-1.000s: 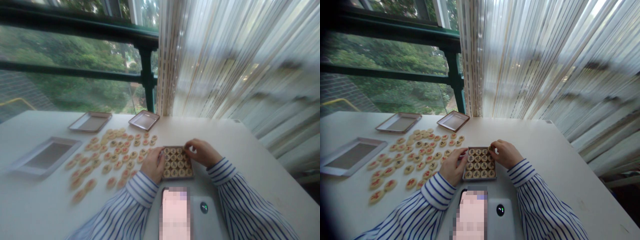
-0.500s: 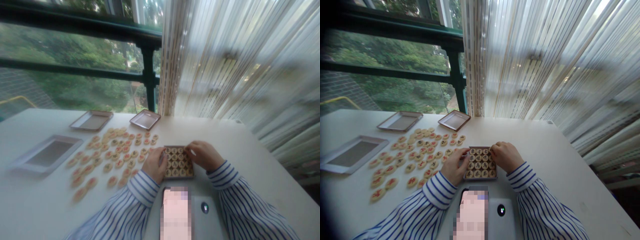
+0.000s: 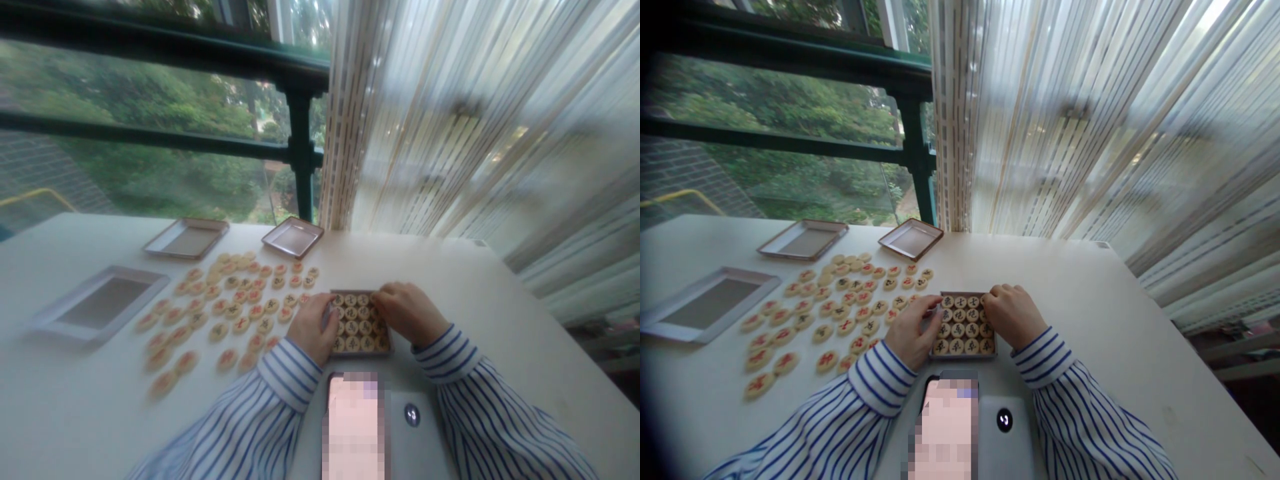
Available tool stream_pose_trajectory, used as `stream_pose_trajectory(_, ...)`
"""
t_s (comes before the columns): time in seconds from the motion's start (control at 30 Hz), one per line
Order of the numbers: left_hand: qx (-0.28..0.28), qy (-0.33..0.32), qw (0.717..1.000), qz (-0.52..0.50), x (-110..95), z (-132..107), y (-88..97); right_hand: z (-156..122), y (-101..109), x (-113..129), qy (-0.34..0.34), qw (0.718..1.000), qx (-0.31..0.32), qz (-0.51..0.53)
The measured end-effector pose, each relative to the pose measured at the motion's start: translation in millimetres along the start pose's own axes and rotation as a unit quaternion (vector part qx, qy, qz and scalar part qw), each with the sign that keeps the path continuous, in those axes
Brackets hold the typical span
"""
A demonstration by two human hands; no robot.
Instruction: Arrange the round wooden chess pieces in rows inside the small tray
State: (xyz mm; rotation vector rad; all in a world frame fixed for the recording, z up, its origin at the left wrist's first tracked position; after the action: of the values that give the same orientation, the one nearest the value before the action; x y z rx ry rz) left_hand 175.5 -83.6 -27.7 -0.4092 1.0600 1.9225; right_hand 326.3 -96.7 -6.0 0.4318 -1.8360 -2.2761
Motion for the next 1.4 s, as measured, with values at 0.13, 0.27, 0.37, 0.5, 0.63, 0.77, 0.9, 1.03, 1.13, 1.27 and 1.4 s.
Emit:
stream_pose_trajectory(0.13,0.002,0.002,1.0,0.005,-1.2,1.0,0.1,0.1,-0.5,1.7,0.001,1.0,0.004,-0.008)
stream_pose_trajectory(0.27,0.005,0.002,1.0,0.006,-2.6,1.1,0.2,0.6,-0.2,2.9,0.005,1.0,0.0,-0.016)
stream_pose_trajectory(0.37,-0.001,-0.005,1.0,0.0,-4.2,1.4,1.4,0.6,-0.5,3.6,0.006,1.0,0.001,-0.024)
stream_pose_trajectory(0.5,-0.01,-0.008,1.0,-0.002,-5.0,2.0,2.9,0.2,0.5,3.7,0.005,0.999,-0.002,-0.034)
stream_pose_trajectory(0.63,-0.004,-0.001,1.0,0.001,-3.9,1.5,2.0,-0.3,1.3,3.6,0.006,0.999,-0.006,-0.035)
stream_pose_trajectory(0.77,0.005,0.002,1.0,0.002,-2.7,0.8,0.6,-0.3,1.8,3.7,0.009,0.999,-0.013,-0.037)
stream_pose_trajectory(0.9,0.008,0.004,1.0,0.002,-1.6,0.5,-0.1,-0.5,3.3,4.0,0.01,0.999,-0.02,-0.039)
stream_pose_trajectory(1.03,0.011,0.011,1.0,0.002,-0.5,-0.1,-0.4,-1.0,4.6,3.9,0.012,0.999,-0.024,-0.043)
stream_pose_trajectory(1.13,0.011,0.01,1.0,0.002,-1.0,0.0,-0.3,-1.1,4.2,3.4,0.012,0.999,-0.023,-0.044)
stream_pose_trajectory(1.27,0.009,0.005,1.0,0.006,-1.9,0.9,0.1,-1.1,4.1,3.1,0.009,0.999,-0.02,-0.043)
stream_pose_trajectory(1.4,0.01,0.002,1.0,0.01,-1.2,0.6,-0.3,-1.4,4.1,3.3,0.009,0.999,-0.016,-0.048)
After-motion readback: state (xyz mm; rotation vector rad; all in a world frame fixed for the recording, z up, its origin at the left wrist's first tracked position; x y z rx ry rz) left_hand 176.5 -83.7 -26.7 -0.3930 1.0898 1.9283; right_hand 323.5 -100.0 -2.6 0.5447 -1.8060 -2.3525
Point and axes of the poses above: each hand's wrist, its own z-axis towards the middle knuckle, its own y-axis out of the back of the hand, x = y × z, the point moved 8 cm from there along z, towards the middle knuckle, and after that the axes turned 12 degrees about -x, right-handed, at the moved point
